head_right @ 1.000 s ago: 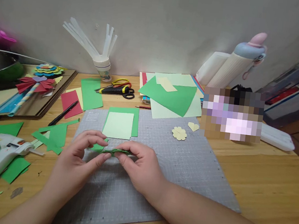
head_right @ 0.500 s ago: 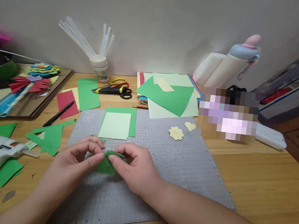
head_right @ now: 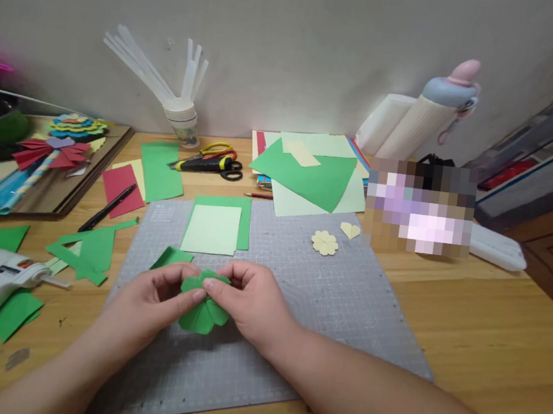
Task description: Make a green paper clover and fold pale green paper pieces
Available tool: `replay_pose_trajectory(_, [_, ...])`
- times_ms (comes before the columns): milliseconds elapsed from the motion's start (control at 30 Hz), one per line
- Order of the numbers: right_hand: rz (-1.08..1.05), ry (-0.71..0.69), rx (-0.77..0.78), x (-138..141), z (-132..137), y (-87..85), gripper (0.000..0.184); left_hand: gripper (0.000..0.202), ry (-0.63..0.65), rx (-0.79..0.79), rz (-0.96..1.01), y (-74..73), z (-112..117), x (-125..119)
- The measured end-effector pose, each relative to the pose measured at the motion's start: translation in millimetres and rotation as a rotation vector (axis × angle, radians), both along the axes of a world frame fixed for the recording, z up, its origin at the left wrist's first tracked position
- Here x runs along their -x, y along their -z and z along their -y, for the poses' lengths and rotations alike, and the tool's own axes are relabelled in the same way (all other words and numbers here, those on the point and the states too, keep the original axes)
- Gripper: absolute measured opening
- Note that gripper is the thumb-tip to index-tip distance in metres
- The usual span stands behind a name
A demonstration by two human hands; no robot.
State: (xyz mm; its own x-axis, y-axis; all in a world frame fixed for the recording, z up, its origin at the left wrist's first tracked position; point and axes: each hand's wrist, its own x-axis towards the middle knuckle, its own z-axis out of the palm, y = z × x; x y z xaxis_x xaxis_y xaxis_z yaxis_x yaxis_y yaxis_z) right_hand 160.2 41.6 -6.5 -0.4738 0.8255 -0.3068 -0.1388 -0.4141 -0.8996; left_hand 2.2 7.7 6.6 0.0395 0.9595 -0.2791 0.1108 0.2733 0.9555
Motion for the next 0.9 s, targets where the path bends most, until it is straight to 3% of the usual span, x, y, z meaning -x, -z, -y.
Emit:
replay_pose_trajectory(133, [0.006, 0.014, -0.094, -1, 0, -0.9, 0.026, 0.02, 0.023, -0.002, 0.034, -0.5, 0, 1])
replay_pose_trajectory(333, [-0.021, -0.044, -0.12, 0, 0, -0.7, 0.024, 0.025, -0.156, 0.064, 0.199, -4.5, -3, 1])
replay_pose_trajectory(467, [-0.013, -0.041, -0.123, 1, 0, 2.9, 0.024, 0.023, -0.065, 0.013, 0.097, -0.4, -3, 4])
replay_pose_trajectory(733, [-0.005, -0.001, -0.236, 0, 3, 4.5, 0.021, 0.012, -0.061, -0.276, -0.184, -4.0, 0, 5])
replay_pose_trajectory(800, [-0.052, 0.068, -0.221, -3, 3, 2.4, 0.025, 0.011, -0.108, -0.46, -0.33, -6.6, 4, 7])
replay_pose_trajectory(900, [-0.159, 0.065, -0.06, -6, 3, -0.6, 0.036, 0.036, -0.14, -0.77, -0.604, -9.4, 10, 12])
